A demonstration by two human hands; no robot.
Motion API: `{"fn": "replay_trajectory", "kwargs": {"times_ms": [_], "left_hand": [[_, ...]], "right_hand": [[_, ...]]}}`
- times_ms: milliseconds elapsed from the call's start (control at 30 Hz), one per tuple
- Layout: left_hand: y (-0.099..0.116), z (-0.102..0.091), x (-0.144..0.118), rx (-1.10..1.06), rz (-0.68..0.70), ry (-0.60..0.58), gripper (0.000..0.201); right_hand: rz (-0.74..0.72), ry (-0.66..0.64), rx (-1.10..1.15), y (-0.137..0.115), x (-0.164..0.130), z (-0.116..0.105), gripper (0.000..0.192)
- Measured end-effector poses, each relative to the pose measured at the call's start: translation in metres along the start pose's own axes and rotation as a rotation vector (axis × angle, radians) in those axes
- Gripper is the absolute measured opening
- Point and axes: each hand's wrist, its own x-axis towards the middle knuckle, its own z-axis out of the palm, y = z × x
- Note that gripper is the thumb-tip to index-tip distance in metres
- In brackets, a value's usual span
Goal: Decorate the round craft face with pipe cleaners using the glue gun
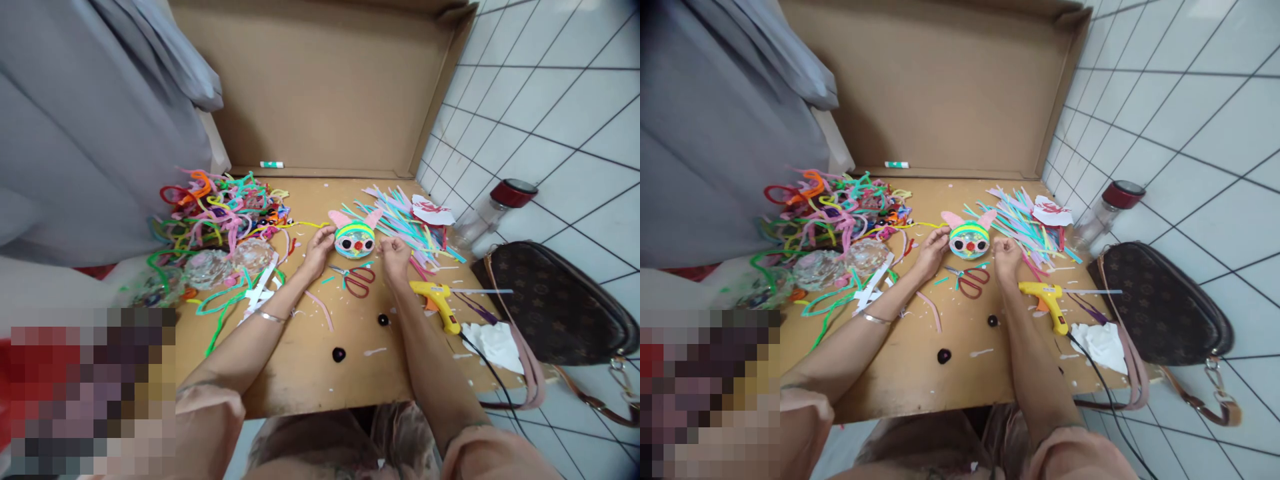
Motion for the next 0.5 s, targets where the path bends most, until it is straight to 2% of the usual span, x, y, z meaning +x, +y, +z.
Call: {"fn": "replay_trajectory", "kwargs": {"times_ms": [167,333,500], "left_hand": [[0.0,-0.001,0.001,0.03,0.001,0.017,0.042],[-0.002,-0.002,0.002,0.039,-0.003,0.012,0.041],[-0.004,-0.005,0.003,0.043,0.006,0.003,0.045]], "right_hand": [[-0.021,0.014,0.016,0.0,-0.001,0.001,0.022],[0.048,-0.133,0.055,-0.005,-0.007,0.003,0.029],[0.122,-0.212,0.066,-0.011,-0.011,0.007,0.037]]}}
